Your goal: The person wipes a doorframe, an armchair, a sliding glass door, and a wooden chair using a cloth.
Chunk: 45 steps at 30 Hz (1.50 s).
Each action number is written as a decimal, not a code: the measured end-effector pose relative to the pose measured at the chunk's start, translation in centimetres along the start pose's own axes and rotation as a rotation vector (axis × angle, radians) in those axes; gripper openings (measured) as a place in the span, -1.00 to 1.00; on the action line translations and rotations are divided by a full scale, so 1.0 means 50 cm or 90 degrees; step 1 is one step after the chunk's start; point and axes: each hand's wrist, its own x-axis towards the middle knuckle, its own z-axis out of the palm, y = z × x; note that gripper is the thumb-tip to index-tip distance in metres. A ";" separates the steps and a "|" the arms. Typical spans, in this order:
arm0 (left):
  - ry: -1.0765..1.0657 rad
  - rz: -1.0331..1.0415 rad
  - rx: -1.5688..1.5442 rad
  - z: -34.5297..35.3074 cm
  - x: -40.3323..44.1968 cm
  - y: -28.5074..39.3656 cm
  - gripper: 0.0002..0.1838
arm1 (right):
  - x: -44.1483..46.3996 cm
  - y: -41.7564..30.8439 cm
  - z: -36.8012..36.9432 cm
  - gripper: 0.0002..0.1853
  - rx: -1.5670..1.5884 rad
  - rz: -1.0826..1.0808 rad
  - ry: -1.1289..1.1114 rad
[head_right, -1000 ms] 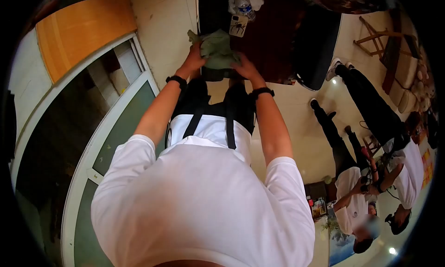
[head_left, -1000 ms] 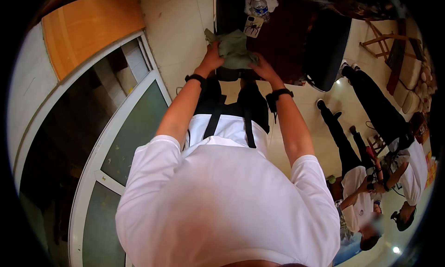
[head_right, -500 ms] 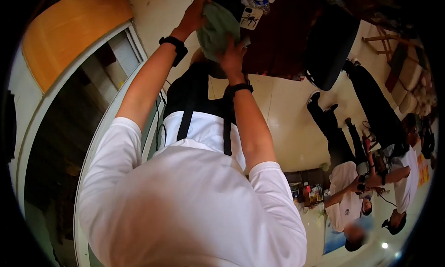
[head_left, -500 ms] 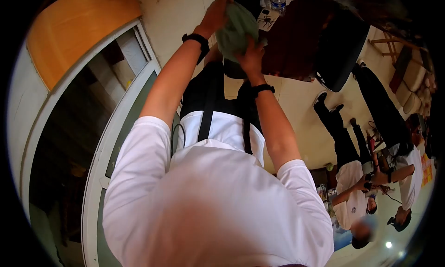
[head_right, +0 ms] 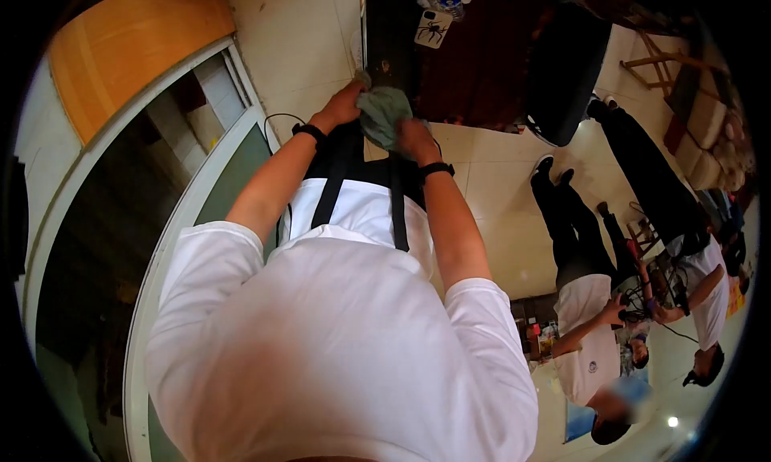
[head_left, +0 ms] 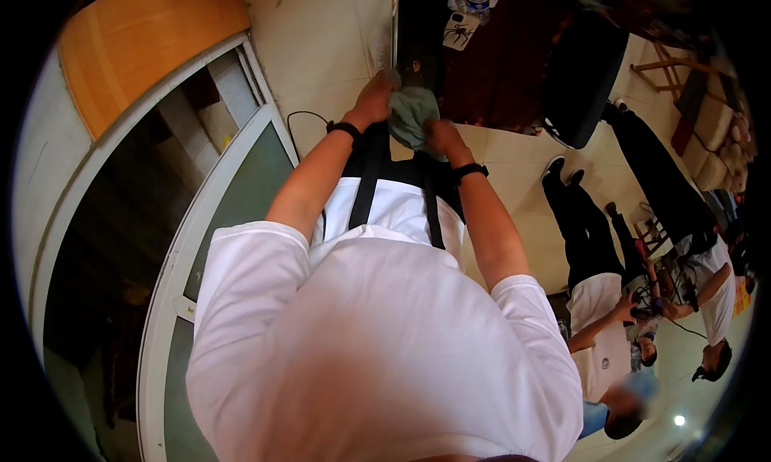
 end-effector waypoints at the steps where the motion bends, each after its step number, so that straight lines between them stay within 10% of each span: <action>1: -0.072 0.013 0.052 0.006 -0.009 -0.015 -0.53 | -0.018 -0.005 -0.007 -0.72 0.005 0.009 -0.043; 6: -0.268 -0.035 0.142 -0.052 0.015 0.045 -0.48 | -0.038 -0.011 -0.076 -0.75 0.025 0.012 -0.051; 12: 0.271 0.179 0.097 -0.131 0.167 0.129 -0.48 | 0.075 0.000 -0.166 -0.62 0.086 -0.130 0.384; 16: 0.304 0.263 0.198 -0.185 0.254 0.210 -0.41 | 0.108 -0.039 -0.242 -0.59 0.153 -0.080 0.445; 27: 0.086 0.278 0.520 0.067 0.121 0.185 -0.76 | 0.013 -0.055 -0.097 -0.57 0.081 0.129 -0.063; 30: -0.128 0.278 0.530 0.047 0.087 0.206 -0.80 | -0.044 -0.074 -0.081 -0.50 0.164 0.137 -0.031; 39: 0.072 0.341 0.490 -0.137 0.103 0.139 -0.70 | -0.067 -0.167 -0.221 -0.30 0.162 0.071 0.055; 45: -0.160 -0.186 0.465 -0.179 0.066 -0.011 -0.59 | -0.045 -0.195 -0.191 -0.53 0.059 0.084 0.190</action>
